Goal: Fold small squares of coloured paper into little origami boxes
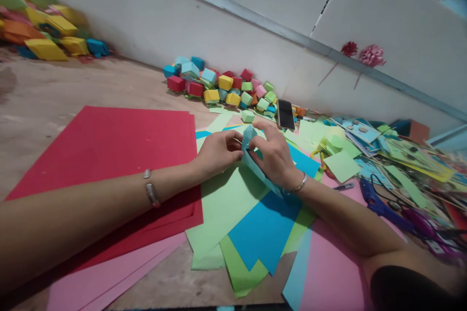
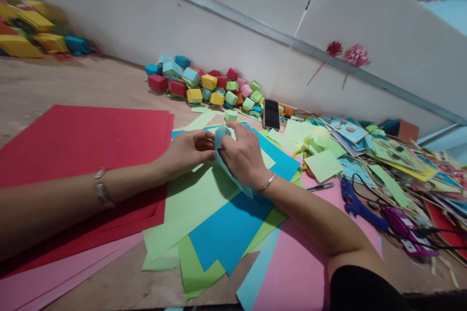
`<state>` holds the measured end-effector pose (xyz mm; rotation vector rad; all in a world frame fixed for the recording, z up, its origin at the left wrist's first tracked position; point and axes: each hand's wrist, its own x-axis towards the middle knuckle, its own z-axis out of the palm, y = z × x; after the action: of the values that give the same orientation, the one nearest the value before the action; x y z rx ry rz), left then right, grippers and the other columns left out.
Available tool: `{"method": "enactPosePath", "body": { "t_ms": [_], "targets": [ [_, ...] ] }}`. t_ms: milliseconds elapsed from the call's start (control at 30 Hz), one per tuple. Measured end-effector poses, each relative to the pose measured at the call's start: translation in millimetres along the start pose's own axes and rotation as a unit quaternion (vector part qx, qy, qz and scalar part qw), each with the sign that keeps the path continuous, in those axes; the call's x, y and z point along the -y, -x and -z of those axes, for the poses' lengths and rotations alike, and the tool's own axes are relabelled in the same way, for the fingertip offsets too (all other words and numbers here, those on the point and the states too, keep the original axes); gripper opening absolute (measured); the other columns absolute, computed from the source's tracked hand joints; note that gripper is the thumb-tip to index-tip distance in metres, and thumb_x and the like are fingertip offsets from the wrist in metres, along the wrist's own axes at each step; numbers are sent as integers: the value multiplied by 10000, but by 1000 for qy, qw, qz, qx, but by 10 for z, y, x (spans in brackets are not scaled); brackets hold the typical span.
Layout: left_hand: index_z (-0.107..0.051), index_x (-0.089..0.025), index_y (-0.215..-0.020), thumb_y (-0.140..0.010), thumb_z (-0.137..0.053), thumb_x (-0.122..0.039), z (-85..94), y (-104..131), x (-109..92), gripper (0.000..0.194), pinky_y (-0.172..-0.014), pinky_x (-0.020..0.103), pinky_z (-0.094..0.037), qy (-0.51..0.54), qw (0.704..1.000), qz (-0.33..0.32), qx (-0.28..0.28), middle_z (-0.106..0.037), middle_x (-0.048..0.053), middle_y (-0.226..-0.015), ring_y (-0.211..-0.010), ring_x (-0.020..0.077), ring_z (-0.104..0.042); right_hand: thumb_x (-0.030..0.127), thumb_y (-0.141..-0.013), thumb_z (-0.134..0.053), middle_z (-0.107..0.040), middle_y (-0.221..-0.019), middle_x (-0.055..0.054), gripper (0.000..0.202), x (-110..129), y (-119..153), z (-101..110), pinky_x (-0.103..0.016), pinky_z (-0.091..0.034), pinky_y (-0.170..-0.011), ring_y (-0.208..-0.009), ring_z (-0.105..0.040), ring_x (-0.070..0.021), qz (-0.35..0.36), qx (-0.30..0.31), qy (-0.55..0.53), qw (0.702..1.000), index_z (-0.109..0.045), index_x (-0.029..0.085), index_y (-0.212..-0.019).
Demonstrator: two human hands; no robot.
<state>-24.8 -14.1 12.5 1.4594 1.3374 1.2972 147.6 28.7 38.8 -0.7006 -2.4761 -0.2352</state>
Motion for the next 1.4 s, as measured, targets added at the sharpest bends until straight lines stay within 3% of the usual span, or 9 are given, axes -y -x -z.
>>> {"method": "enactPosePath", "body": {
  "t_ms": [233,433,667,867,967,1067,1167,1267,1400],
  "targets": [
    [-698,-189,-745,-585,-681,-145,-1,8,-50,167,-708,317,-571,32,999,23,14,-726,-3,-720,-717,190,-693,175,-843,-585,-624,-1118,-129,51,-19,23,-70,-362,-470,-830,-1040,-569,-254,-22,14,-30,999,-594,195,-797],
    [-690,-190,-736,-575,-690,-103,-12,5,-55,183,-718,320,-573,30,999,26,-35,-714,-9,-690,-696,174,-686,175,-815,-593,-577,-927,-82,85,8,2,-54,-324,-467,-762,-904,-543,-215,-41,-32,-79,996,-554,203,-744],
    [-695,-176,-747,-582,-698,-103,-10,12,-65,180,-688,303,-556,35,998,45,-12,-724,4,-711,-692,167,-676,120,-797,-573,-566,-924,-80,107,3,-3,-53,-346,-472,-780,-926,-543,-220,-41,-69,-87,993,-552,199,-728],
    [-665,-170,-787,-573,-756,-186,-9,2,-44,233,-675,312,-554,62,996,38,-50,-714,8,-690,-689,180,-686,147,-812,-610,-567,-939,-74,94,-8,-2,-66,-368,-508,-813,-926,-571,-216,-37,-101,-118,987,-566,201,-749],
    [-643,-169,-768,-584,-757,-207,12,-15,-44,220,-669,311,-552,50,997,11,-61,-706,10,-679,-677,180,-685,172,-822,-631,-574,-1007,-80,70,2,-2,-51,-400,-522,-887,-998,-585,-229,-34,-111,-138,984,-623,211,-879],
    [-637,-170,-757,-600,-750,-221,41,-48,-30,200,-669,308,-550,36,997,-15,-63,-694,6,-671,-665,175,-676,193,-837,-631,-581,-1149,-101,349,11,-2,-35,-424,-519,-957,-1117,-568,-248,-19,-115,-156,981,-608,243,-1181],
    [-677,-169,-784,-628,-721,-242,62,-83,0,178,-681,311,-555,31,998,-40,-47,-711,14,-695,-672,176,-676,182,-832,-627,-584,-1260,-101,642,7,-1,-36,-410,-531,-943,-1179,-553,-253,-26,-114,-166,979,-434,278,-1436],
    [-709,-171,-727,-617,-708,-260,65,-99,25,142,-701,313,-560,19,998,-56,-32,-730,25,-708,-667,175,-674,140,-819,-608,-644,-1192,-71,734,-6,4,-45,-372,-537,-912,-1077,-615,-216,-59,-96,-172,979,-361,279,-1496],
    [-723,-176,-687,-602,-713,-296,59,-82,17,147,-717,318,-568,23,998,-58,-27,-735,29,-694,-671,180,-676,123,-804,-606,-703,-966,-25,693,-10,4,-41,-342,-533,-888,-939,-659,-187,-84,-80,-179,977,-422,250,-1461]
  ]
}}
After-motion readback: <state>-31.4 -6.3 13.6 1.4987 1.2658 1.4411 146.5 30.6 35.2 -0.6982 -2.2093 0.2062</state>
